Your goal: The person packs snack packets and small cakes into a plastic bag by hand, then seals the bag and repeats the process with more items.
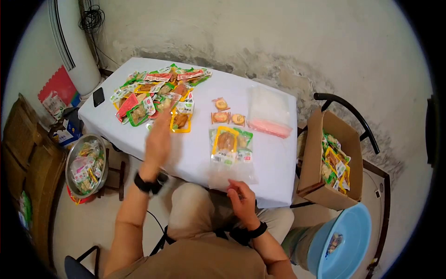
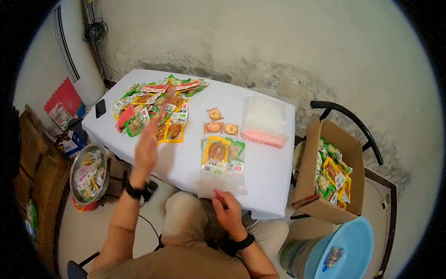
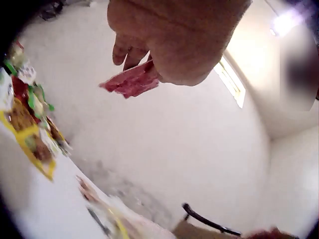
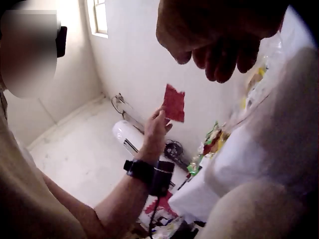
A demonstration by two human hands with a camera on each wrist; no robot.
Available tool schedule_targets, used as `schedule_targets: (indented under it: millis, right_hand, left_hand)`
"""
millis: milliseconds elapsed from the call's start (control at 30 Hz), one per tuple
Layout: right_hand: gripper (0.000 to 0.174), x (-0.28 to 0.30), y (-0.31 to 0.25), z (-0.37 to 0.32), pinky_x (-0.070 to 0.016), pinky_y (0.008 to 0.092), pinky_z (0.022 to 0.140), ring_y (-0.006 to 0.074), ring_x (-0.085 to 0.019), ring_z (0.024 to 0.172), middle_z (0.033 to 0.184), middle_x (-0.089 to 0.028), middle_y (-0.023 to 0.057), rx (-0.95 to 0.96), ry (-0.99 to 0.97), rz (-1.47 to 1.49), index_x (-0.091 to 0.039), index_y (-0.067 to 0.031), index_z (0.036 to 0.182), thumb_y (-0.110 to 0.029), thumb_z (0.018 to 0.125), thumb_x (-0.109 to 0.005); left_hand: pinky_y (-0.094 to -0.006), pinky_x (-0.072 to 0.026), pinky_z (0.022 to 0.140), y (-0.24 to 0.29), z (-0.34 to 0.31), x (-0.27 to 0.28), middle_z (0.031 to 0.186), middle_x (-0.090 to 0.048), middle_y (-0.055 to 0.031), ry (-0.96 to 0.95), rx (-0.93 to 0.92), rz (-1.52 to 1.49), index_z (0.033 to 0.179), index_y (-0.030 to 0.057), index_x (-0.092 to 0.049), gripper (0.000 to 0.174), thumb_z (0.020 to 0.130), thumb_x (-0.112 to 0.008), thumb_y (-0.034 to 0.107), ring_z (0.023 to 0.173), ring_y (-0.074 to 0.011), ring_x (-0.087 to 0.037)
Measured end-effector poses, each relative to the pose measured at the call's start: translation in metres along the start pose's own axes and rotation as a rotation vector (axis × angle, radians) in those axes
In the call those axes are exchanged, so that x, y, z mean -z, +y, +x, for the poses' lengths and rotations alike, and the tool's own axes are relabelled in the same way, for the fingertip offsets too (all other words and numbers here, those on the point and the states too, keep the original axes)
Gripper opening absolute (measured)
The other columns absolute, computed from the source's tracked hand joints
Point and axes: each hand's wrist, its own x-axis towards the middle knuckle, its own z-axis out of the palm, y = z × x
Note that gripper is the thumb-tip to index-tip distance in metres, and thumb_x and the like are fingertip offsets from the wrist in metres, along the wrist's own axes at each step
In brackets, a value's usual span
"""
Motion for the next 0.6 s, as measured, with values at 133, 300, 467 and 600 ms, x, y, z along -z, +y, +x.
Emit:
schedule_targets:
  millis: [133, 300, 467, 600]
  right_hand:
    - [0.048, -0.012, -0.031, 0.005, -0.0429, 0.0290, 0.092, 0.0200, -0.055, 0.109, 0.121, -0.054, 0.0137, -0.005, 0.075, 0.634, -0.034, -0.0015, 0.136, -0.018, 0.094, -0.051]
    - [0.036, 0.006, -0.010, -0.018, -0.0448, 0.0310, 0.091, 0.0170, -0.054, 0.106, 0.120, -0.053, 0.0099, -0.298, 0.276, 0.852, -0.039, -0.0029, 0.129, -0.013, 0.096, -0.046]
    - [0.032, 0.061, -0.010, -0.032, -0.0548, 0.0297, 0.050, 0.0205, -0.066, 0.072, 0.099, -0.063, 0.0105, -0.232, 0.382, 0.634, -0.042, -0.0030, 0.123, -0.019, 0.096, -0.047]
    - [0.026, 0.093, -0.022, -0.055, -0.0493, 0.0238, 0.047, 0.0131, -0.061, 0.058, 0.087, -0.064, 0.0065, -0.416, 0.068, 0.482, -0.051, -0.0026, 0.114, -0.022, 0.096, -0.050]
  left_hand:
    - [-0.0425, -0.0436, 0.092, 0.127, -0.072, -0.022, 0.129, -0.050, -0.0205, -0.339, -0.254, -0.107, 0.123, -0.0065, -0.049, 0.045, 0.080, -0.055, 0.005, 0.119, -0.0348, -0.050]
    - [-0.0421, -0.0394, 0.097, 0.177, -0.095, -0.039, 0.129, -0.048, -0.0153, -0.540, -0.369, -0.266, 0.123, 0.0015, -0.052, 0.045, 0.079, -0.055, 0.008, 0.125, -0.0319, -0.044]
    - [-0.0418, -0.0425, 0.091, 0.152, -0.107, -0.061, 0.122, -0.051, -0.0112, -0.332, -0.316, -0.297, 0.120, 0.0065, -0.053, 0.048, 0.074, -0.066, 0.015, 0.115, -0.0313, -0.049]
    - [-0.0402, -0.0452, 0.077, 0.145, -0.077, -0.059, 0.099, -0.055, -0.0084, -0.358, -0.006, -0.044, 0.111, 0.0100, -0.058, 0.040, 0.073, -0.068, 0.013, 0.095, -0.0276, -0.055]
